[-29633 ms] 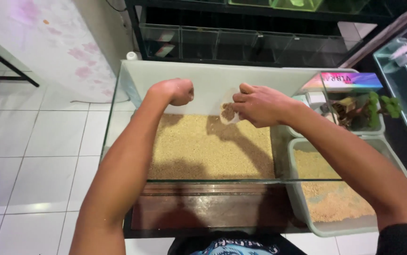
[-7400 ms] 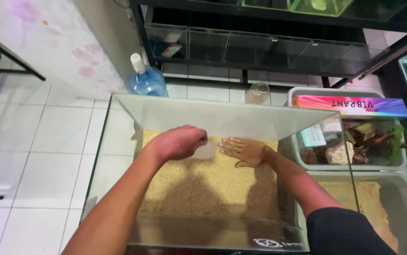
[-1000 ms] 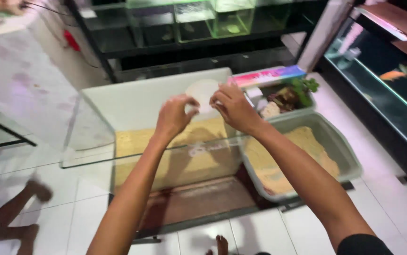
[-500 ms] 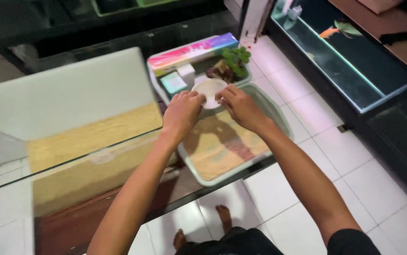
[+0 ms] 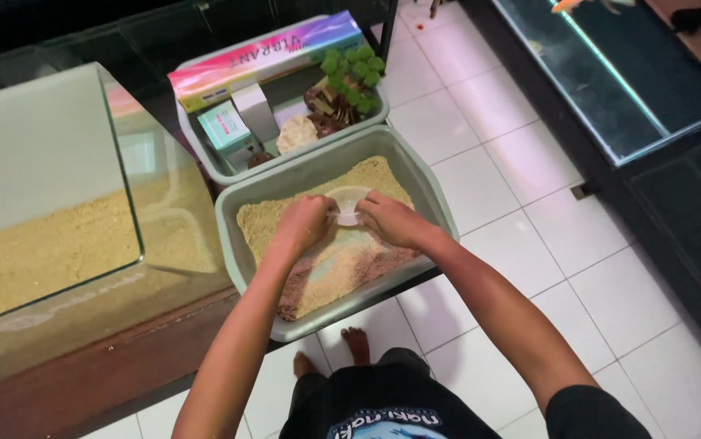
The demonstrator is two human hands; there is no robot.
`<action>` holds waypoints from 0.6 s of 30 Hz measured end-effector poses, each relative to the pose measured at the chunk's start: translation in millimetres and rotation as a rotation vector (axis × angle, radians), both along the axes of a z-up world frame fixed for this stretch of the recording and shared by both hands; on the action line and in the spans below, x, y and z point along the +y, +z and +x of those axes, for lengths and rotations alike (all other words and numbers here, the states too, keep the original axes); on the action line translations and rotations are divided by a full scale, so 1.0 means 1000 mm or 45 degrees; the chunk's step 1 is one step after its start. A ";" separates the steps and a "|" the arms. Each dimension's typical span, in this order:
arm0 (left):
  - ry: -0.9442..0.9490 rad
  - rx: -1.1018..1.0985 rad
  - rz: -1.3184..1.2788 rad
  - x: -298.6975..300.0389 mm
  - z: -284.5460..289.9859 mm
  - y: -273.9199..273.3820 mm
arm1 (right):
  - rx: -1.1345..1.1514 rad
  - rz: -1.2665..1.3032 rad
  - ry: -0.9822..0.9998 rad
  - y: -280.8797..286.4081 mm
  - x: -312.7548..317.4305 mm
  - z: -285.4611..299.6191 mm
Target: Filling a glass aquarium tank with sand substrate using a small cup and leveling it by hand.
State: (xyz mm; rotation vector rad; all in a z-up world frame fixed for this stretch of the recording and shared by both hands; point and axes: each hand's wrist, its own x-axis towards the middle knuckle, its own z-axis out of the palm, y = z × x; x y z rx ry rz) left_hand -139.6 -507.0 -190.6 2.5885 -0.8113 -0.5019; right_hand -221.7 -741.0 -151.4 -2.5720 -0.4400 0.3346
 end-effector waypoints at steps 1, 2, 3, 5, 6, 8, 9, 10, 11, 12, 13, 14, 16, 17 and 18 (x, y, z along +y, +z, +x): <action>0.012 0.016 0.031 -0.002 0.001 -0.009 | 0.010 0.003 0.031 -0.003 -0.002 0.004; 0.024 0.032 0.061 -0.003 0.002 -0.017 | 0.019 0.007 0.062 -0.006 -0.003 0.007; 0.037 0.038 0.064 -0.002 0.002 -0.009 | 0.025 0.011 0.076 -0.020 -0.006 0.012; 0.080 0.071 0.000 0.000 0.005 0.007 | -0.076 -0.072 0.123 -0.048 -0.009 0.025; 0.095 0.071 0.003 0.006 0.005 0.011 | -0.077 -0.068 0.138 -0.051 -0.008 0.029; 0.138 0.048 0.002 0.020 0.000 0.015 | -0.081 -0.222 0.187 -0.058 -0.004 0.036; 0.164 0.051 0.005 0.027 -0.002 0.006 | -0.081 -0.218 0.213 -0.070 -0.001 0.040; 0.297 0.181 -0.054 0.035 -0.003 -0.004 | -0.070 -0.300 0.247 -0.082 0.004 0.045; 0.437 0.309 -0.117 0.044 -0.005 -0.012 | -0.063 -0.382 0.289 -0.093 0.009 0.052; 0.471 0.310 -0.117 0.053 -0.002 -0.043 | -0.065 -0.377 0.323 -0.104 0.016 0.060; 0.422 0.259 -0.099 0.064 -0.002 -0.076 | -0.012 -0.438 0.349 -0.117 0.024 0.065; 0.373 0.210 -0.080 0.076 -0.002 -0.108 | 0.039 -0.499 0.375 -0.130 0.034 0.071; 0.633 0.511 -0.130 0.077 -0.027 -0.047 | -0.092 -0.520 0.530 -0.145 0.052 0.076; 0.850 0.807 -0.187 0.077 -0.037 -0.015 | -0.226 -0.538 0.642 -0.152 0.061 0.080; 0.890 0.809 -0.198 0.083 -0.040 -0.036 | -0.231 -0.532 0.683 -0.143 0.075 0.084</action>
